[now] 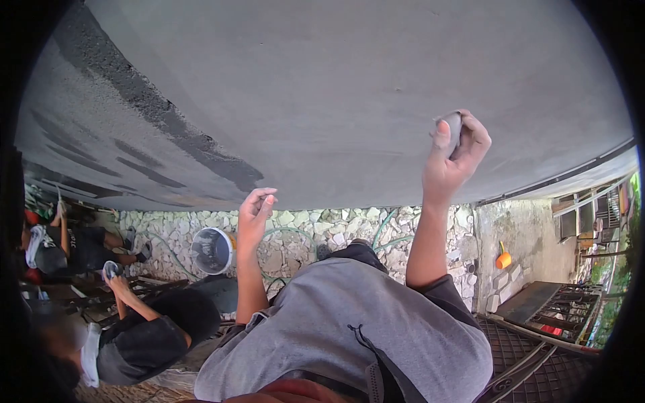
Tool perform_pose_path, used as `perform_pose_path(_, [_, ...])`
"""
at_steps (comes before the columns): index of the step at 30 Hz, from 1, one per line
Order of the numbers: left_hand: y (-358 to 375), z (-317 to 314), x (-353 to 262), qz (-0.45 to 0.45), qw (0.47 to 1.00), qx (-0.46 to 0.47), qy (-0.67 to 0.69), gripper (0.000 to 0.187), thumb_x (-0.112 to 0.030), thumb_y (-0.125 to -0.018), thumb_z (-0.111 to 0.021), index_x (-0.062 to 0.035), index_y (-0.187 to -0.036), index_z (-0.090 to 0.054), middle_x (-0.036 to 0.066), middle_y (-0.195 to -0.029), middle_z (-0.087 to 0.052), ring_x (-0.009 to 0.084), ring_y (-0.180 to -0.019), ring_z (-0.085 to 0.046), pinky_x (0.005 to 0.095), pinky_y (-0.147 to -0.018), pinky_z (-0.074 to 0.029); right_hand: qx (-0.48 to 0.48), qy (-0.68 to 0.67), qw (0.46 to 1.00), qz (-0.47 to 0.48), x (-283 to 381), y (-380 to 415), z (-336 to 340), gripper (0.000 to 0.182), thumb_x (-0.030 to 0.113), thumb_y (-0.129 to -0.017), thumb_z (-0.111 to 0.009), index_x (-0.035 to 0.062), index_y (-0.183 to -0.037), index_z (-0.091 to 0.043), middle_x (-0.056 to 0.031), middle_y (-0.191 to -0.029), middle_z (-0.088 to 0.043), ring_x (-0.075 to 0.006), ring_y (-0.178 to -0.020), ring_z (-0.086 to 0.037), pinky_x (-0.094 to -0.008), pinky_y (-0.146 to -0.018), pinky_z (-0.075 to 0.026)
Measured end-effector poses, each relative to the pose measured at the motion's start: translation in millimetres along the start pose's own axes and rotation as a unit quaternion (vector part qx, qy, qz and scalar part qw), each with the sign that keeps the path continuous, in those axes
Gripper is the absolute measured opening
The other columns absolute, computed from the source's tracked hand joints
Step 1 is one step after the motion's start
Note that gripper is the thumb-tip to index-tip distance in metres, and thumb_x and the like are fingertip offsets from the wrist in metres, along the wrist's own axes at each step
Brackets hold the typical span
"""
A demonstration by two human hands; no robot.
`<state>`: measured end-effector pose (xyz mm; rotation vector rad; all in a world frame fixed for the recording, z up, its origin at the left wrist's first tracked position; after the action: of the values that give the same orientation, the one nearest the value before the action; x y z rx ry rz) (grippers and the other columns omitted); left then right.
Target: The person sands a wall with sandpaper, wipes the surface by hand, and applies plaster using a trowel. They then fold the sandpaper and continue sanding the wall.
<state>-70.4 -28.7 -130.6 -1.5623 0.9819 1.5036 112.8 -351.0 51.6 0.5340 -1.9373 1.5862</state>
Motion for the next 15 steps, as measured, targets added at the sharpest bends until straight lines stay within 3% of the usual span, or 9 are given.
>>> perform_pose_path(1, [1,1,0,0.008,1.0,-0.002,-0.005,0.024,-0.02,-0.099,-0.067,-0.0016,-0.115,-0.066,0.0,-0.097,-0.064,0.005,-0.085,-0.057,0.0196,-0.075,-0.043,-0.008,0.039,0.998,0.044,2,-2,-3,0.037,0.015,-0.095,-0.07,0.0056,-0.122,-0.046,-0.0135,-0.121,-0.053,-0.0227,-0.101,-0.061,-0.0319,-0.077,-0.055])
perform_pose_path(4, [3,4,1,0.007,1.0,-0.007,-0.011,0.025,-0.02,-0.099,-0.066,-0.0015,-0.115,-0.066,0.0,-0.096,-0.064,0.005,-0.084,-0.057,0.0193,-0.074,-0.043,-0.031,0.125,0.983,0.13,16,-7,-19,0.035,0.015,-0.092,-0.073,0.0047,-0.119,-0.053,-0.0122,-0.12,-0.052,-0.0213,-0.108,-0.056,-0.0329,-0.083,-0.053])
perform_pose_path(10, [8,12,0,0.002,1.0,-0.023,-0.007,0.025,-0.02,-0.099,-0.066,-0.0016,-0.115,-0.066,-0.001,-0.093,-0.063,0.0042,-0.079,-0.053,0.0196,-0.071,-0.042,-0.02,0.227,0.962,0.151,10,-7,-46,0.023,0.01,-0.089,-0.076,0.0061,-0.11,-0.066,-0.0092,-0.116,-0.052,-0.0231,-0.108,-0.057,-0.038,-0.09,-0.049])
perform_pose_path(15, [12,19,2,0.004,0.999,-0.04,-0.012,0.025,-0.02,-0.099,-0.066,-0.0011,-0.115,-0.066,-0.002,-0.091,-0.062,0.004,-0.075,-0.05,0.0199,-0.068,-0.04,-0.02,0.253,0.957,0.14,-5,0,-57,0.02,0.01,-0.083,-0.08,0.0089,-0.102,-0.072,-0.0101,-0.115,-0.051,-0.0238,-0.102,-0.056,-0.0374,-0.085,-0.049])
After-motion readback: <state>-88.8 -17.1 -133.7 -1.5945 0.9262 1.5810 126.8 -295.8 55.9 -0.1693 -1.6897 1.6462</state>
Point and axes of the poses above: each hand's wrist, its own y-axis away from the middle knuckle, its own z-axis out of the back of the hand, x = y × z, the point moved 6 cm from there along -y, towards the middle knuckle
